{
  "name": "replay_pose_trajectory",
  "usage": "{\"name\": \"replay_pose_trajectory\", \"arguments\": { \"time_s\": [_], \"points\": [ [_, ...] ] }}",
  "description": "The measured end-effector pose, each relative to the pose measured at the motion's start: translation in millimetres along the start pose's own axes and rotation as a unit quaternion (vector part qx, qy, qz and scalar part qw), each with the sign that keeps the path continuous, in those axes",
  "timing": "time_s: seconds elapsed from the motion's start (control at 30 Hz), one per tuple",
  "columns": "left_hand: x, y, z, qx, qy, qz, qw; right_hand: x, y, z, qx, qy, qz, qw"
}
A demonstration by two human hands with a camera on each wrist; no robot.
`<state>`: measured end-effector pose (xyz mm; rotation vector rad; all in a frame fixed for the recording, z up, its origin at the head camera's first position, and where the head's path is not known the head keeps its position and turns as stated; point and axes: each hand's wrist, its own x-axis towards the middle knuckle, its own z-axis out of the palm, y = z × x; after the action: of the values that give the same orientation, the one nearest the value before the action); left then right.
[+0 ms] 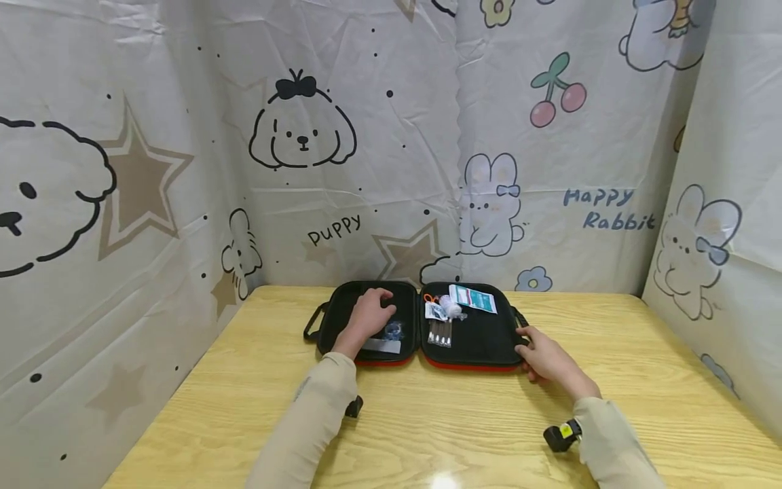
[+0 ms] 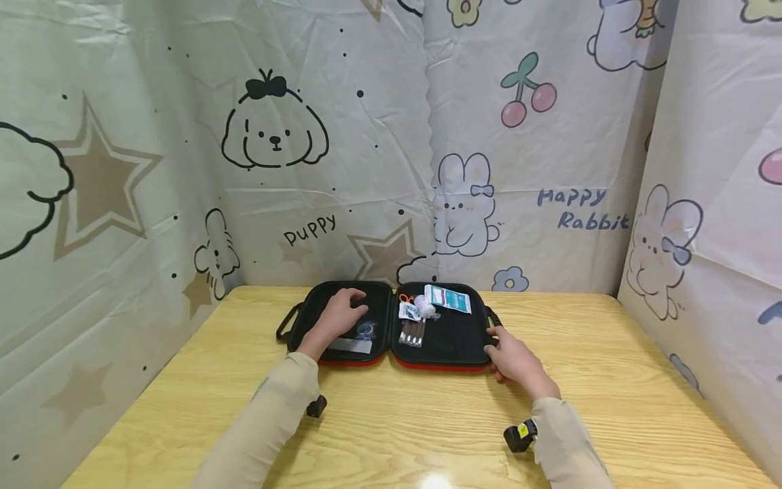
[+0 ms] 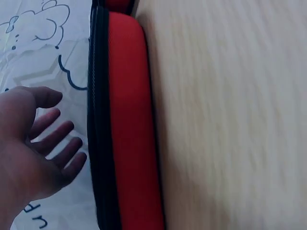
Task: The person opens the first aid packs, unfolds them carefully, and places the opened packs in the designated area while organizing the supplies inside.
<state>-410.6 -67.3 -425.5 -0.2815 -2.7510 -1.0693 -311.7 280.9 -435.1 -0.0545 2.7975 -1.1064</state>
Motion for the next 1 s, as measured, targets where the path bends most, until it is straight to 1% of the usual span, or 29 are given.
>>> {"name": "replay_pose_trajectory", "arguments": {
  "time_s": [0.13, 0.23, 0.37, 0.5, 0.63, 0.73, 0.83, 1.0],
  "points": [
    [4.2, 7.8, 5.1, -0.011, -0.014, 0.010, 0.9998, 1.3, 0.1, 1.7, 0.002, 0.001, -0.002, 1.0000],
    [6.8, 13.6, 8.1, -0.008, -0.021, 0.013, 0.9997, 1.9, -0.2, 1.7, 0.006, 0.002, -0.002, 1.0000],
    [9.8, 21.6, 13.4, -0.008, -0.030, 0.024, 0.9992, 1.6, -0.7, 1.4, 0.011, -0.001, 0.002, 0.9999],
    [13.1, 29.4, 23.6, -0.007, -0.042, 0.041, 0.9983, 0.5, 0.4, 1.3, 0.010, 0.001, 0.006, 0.9999],
    [16.6, 33.5, 35.7, 0.001, -0.054, 0.056, 0.9969, 0.0, 1.7, 1.5, 0.008, 0.002, 0.011, 0.9999],
    [19.2, 35.7, 43.8, 0.008, -0.064, 0.059, 0.9962, 0.6, 3.3, 1.7, 0.008, 0.000, 0.016, 0.9998],
    [21.9, 38.2, 49.3, 0.018, -0.067, 0.060, 0.9958, 2.0, 3.7, 1.9, 0.008, -0.001, 0.019, 0.9998],
    [24.6, 41.2, 56.3, 0.051, -0.050, 0.074, 0.9947, 2.8, 1.0, 2.5, 0.010, 0.003, 0.020, 0.9998]
  ]
}}
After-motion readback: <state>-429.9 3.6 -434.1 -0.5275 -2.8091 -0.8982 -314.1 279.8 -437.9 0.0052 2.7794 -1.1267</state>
